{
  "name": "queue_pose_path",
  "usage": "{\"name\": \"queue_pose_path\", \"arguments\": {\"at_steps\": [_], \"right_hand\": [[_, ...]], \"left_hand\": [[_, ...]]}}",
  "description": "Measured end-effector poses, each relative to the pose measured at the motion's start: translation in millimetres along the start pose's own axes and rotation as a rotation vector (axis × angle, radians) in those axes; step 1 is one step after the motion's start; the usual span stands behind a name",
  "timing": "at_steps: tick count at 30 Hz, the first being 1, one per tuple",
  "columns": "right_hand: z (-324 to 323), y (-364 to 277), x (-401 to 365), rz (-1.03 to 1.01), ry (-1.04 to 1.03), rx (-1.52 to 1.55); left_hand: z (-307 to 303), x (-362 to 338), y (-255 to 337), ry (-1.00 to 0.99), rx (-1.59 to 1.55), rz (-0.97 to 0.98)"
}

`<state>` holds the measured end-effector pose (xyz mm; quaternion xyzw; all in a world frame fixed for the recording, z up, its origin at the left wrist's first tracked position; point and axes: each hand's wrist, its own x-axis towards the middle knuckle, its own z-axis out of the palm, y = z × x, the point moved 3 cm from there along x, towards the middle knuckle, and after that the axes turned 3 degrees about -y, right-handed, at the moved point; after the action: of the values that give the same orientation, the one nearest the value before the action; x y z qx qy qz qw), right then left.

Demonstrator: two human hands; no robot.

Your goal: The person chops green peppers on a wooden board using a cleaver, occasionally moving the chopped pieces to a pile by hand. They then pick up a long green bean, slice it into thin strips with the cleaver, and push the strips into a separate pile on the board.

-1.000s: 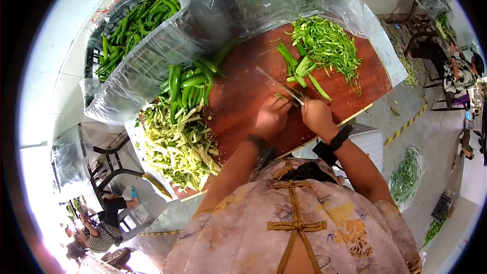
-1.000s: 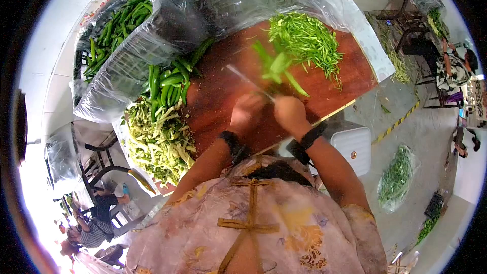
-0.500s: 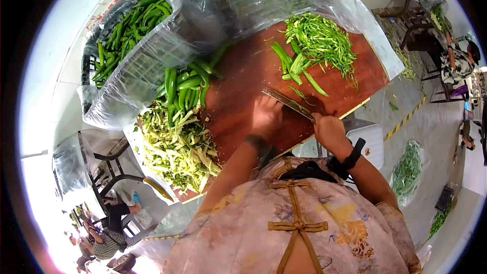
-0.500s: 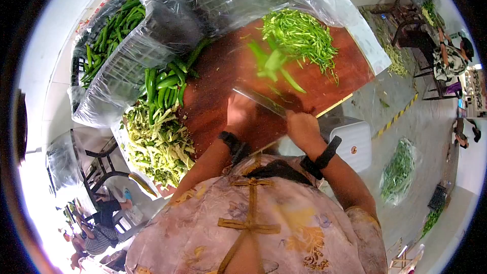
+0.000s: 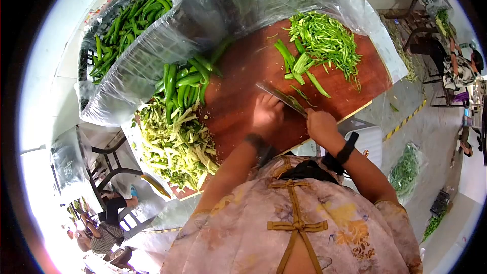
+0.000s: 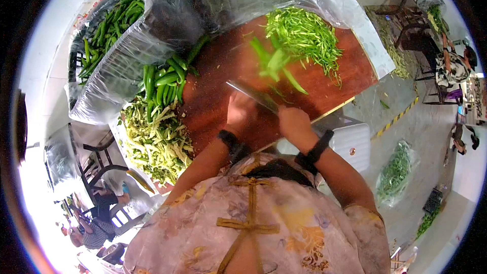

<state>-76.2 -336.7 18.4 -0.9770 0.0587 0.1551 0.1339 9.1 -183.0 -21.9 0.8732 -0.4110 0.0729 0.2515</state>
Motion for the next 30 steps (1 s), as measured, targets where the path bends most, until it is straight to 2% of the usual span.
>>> {"name": "queue_pose_path", "arguments": {"at_steps": [5,8,13,19,24,28,30], "right_hand": [[1,-4,29,-0.117,0.269,0.158],[-3,5,20,-0.036,0.198,0.113],[-12,2,-19,-0.045,0.147,0.090],[-9,9,-23,-0.038,0.094,0.066],[-7,5,-17,-0.033,0.072,0.036],[1,-7,9,-0.098,0.159,0.064],[3,-8,26,-0.129,0.196,0.071]], "left_hand": [[-3,1,-3,0.100,-0.076,0.064],[1,-2,-2,0.102,-0.030,0.056],[1,-2,-2,0.050,-0.023,0.052],[0,-2,-1,0.117,-0.032,0.090],[1,-4,-3,0.049,-0.022,0.047],[4,-2,-3,0.022,-0.040,0.033],[2,-3,-3,0.120,-0.052,0.075]]}}
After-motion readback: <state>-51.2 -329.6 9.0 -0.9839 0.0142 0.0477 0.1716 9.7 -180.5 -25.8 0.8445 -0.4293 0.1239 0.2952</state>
